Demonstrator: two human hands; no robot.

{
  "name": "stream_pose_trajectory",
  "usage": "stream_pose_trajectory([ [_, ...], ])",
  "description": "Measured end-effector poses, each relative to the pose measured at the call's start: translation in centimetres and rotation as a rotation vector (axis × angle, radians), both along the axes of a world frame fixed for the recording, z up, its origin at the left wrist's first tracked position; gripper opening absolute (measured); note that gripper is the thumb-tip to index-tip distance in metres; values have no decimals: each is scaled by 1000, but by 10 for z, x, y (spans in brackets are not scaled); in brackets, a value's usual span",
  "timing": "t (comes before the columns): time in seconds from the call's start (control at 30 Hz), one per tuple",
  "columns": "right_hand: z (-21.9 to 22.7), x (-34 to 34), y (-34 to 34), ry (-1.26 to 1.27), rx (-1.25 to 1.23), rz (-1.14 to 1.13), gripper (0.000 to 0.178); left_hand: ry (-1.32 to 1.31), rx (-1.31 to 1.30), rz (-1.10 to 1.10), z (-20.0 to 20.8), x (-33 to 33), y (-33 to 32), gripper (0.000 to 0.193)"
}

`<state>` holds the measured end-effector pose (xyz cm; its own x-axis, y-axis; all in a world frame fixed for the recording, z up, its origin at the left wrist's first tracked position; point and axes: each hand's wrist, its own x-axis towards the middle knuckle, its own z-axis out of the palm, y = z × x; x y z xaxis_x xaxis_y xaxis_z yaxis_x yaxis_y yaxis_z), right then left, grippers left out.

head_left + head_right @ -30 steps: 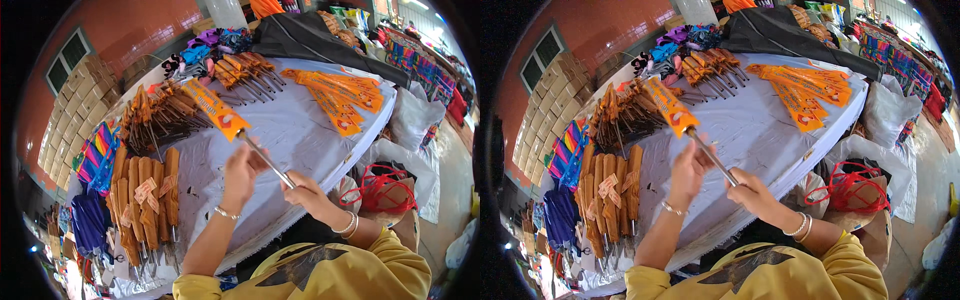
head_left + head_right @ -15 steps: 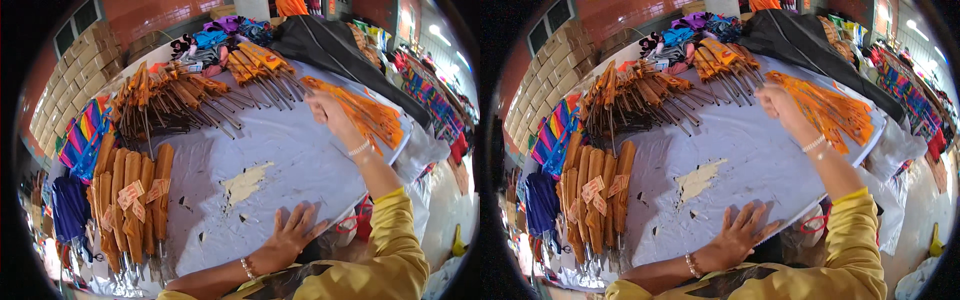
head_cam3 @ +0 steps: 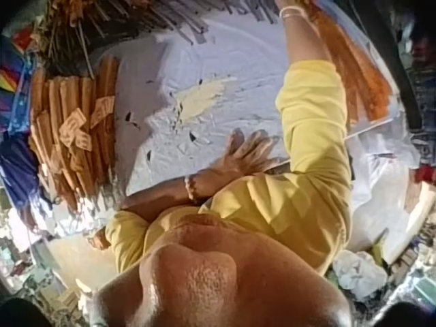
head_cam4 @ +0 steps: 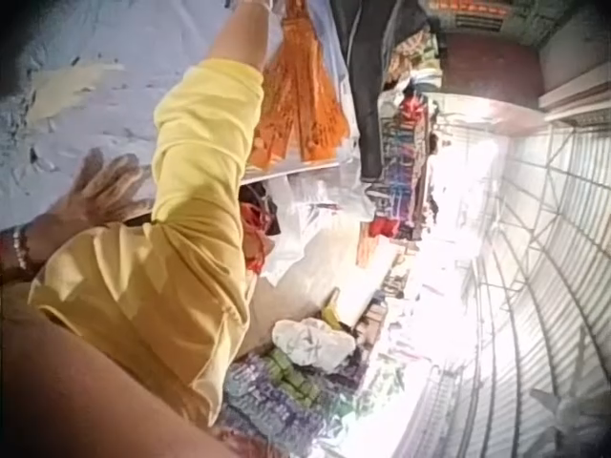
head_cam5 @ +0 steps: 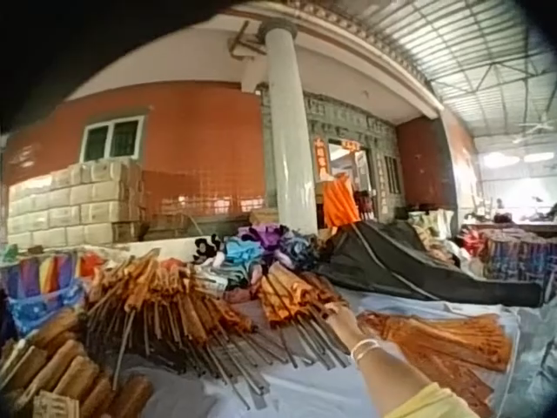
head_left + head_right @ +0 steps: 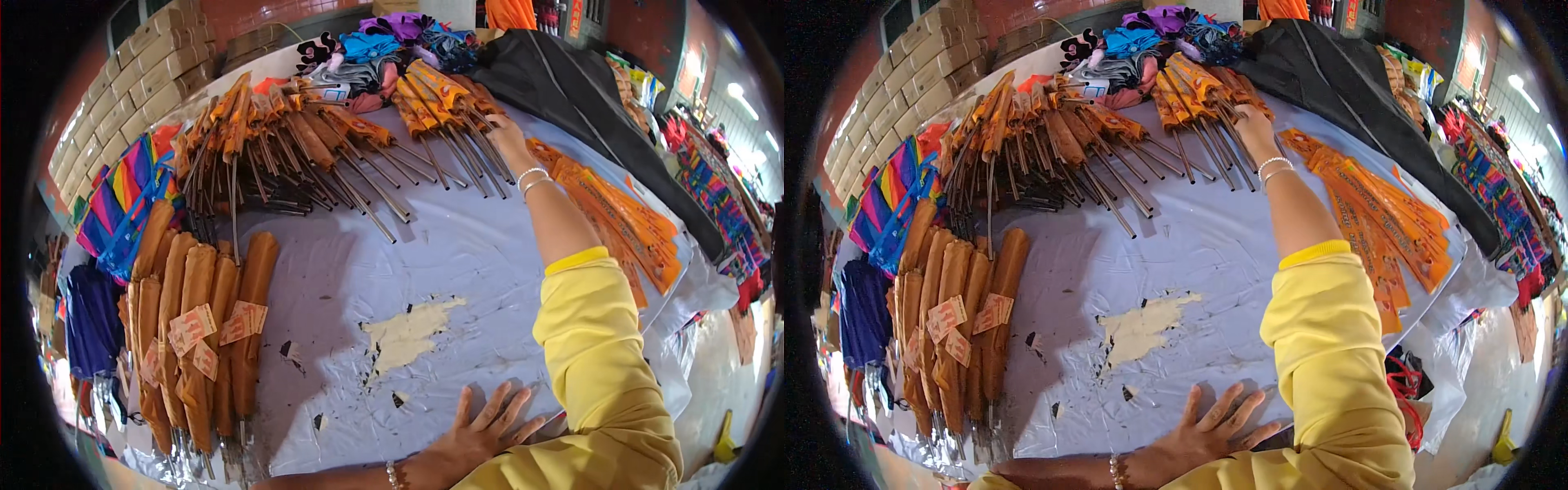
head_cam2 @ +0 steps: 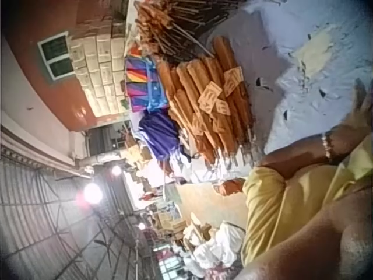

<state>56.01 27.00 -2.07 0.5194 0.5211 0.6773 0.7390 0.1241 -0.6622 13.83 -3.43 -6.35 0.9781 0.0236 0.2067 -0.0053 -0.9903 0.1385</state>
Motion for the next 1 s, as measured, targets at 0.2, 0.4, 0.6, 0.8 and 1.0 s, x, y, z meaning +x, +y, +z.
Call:
stream_pose_trajectory([
  [0.2,22,-49,-37,817,91,330,35,-220,127,98,-24,5,-9,58],
  [0.4,19,-35,-43,735,30,239,38,-146,-23,31,-5,0,-5,58],
  [0.6,-3,18,-24,334,-396,61,47,18,-68,-2,2,-5,-2,58],
  [0.8,26,-89,-77,-657,-406,-506,38,-162,-141,11,1,-8,-4,53],
  [1.0,10,-243,-127,-421,-599,644,34,-233,-118,-143,13,-19,7,59],
])
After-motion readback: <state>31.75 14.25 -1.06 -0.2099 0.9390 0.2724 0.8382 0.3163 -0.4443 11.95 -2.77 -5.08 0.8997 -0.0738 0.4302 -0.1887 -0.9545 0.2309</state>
